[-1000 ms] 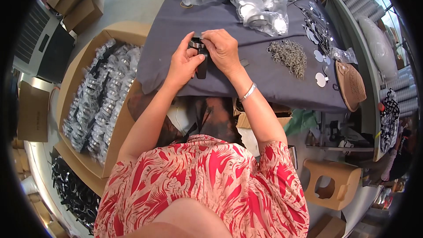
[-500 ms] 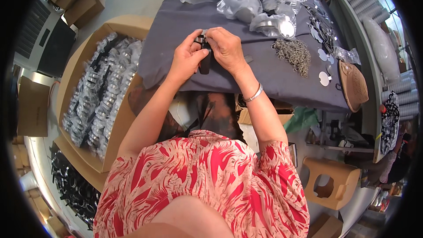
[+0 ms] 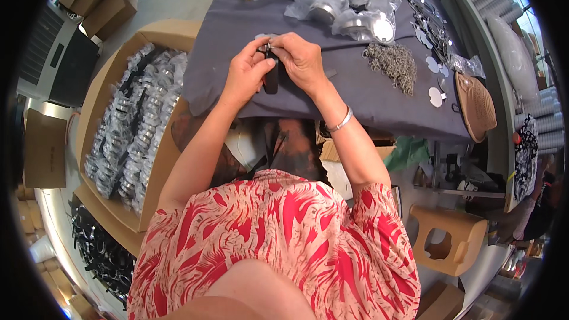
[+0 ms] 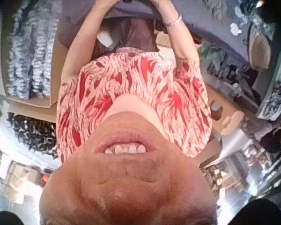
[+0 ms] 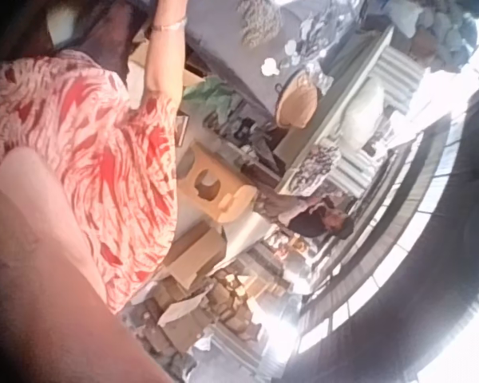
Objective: The person takes clamp assemblies from a box, attaches metal plates to the clamps by hand, and packs the assembled items into plastic bags.
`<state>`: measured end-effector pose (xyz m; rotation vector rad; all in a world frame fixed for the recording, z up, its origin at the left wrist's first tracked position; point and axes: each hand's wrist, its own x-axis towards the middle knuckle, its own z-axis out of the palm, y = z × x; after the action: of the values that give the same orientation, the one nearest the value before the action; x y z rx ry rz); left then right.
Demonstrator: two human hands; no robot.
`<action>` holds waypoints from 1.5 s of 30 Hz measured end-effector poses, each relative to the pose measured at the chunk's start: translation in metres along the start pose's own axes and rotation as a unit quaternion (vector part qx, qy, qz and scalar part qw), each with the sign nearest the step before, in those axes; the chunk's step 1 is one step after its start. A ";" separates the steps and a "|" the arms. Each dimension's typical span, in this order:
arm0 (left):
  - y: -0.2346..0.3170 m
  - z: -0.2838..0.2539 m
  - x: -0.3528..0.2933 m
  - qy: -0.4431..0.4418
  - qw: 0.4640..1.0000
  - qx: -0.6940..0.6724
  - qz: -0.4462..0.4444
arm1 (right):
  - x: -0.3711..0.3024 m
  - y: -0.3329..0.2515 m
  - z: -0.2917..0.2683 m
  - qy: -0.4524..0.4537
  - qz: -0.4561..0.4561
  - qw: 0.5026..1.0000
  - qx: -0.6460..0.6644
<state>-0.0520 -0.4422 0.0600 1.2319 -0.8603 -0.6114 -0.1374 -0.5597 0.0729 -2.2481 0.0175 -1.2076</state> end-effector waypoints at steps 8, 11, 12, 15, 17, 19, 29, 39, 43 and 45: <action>-0.005 0.010 0.014 0.104 0.988 0.113 -0.014 | 0.001 0.002 -0.003 -0.002 -0.091 0.987 -0.130; -0.004 0.016 0.013 0.108 0.993 0.042 -0.016 | 0.002 -0.005 -0.008 -0.023 -0.095 0.983 -0.156; -0.004 0.016 0.012 0.108 0.992 0.066 -0.010 | 0.002 -0.008 -0.011 -0.016 -0.097 0.983 -0.153; -0.004 0.014 0.014 0.114 0.988 0.100 0.032 | -0.004 -0.015 -0.027 0.038 -0.120 0.974 -0.188; -0.006 0.014 0.014 0.122 0.985 0.107 0.061 | -0.020 -0.013 -0.060 0.042 -0.043 0.972 -0.226; -0.007 0.014 0.013 0.115 0.987 0.108 0.010 | -0.037 -0.005 -0.103 0.108 0.049 0.962 -0.244; -0.001 0.016 0.010 0.122 0.987 0.107 0.000 | -0.096 0.079 -0.260 0.154 0.418 0.826 -0.345; 0.000 0.015 0.010 0.115 0.989 0.096 -0.006 | -0.113 0.075 -0.318 0.158 0.456 0.727 -0.489; -0.005 0.012 0.010 0.124 0.973 0.182 0.074 | -0.123 0.077 -0.316 0.077 0.450 0.700 -0.549; -0.004 0.011 0.010 0.142 0.941 0.236 0.196 | -0.119 0.076 -0.311 0.098 0.439 0.707 -0.545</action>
<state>-0.0553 -0.4575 0.0591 1.4762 -1.0016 0.1065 -0.4274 -0.7406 0.0759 -2.3046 2.1181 -0.8841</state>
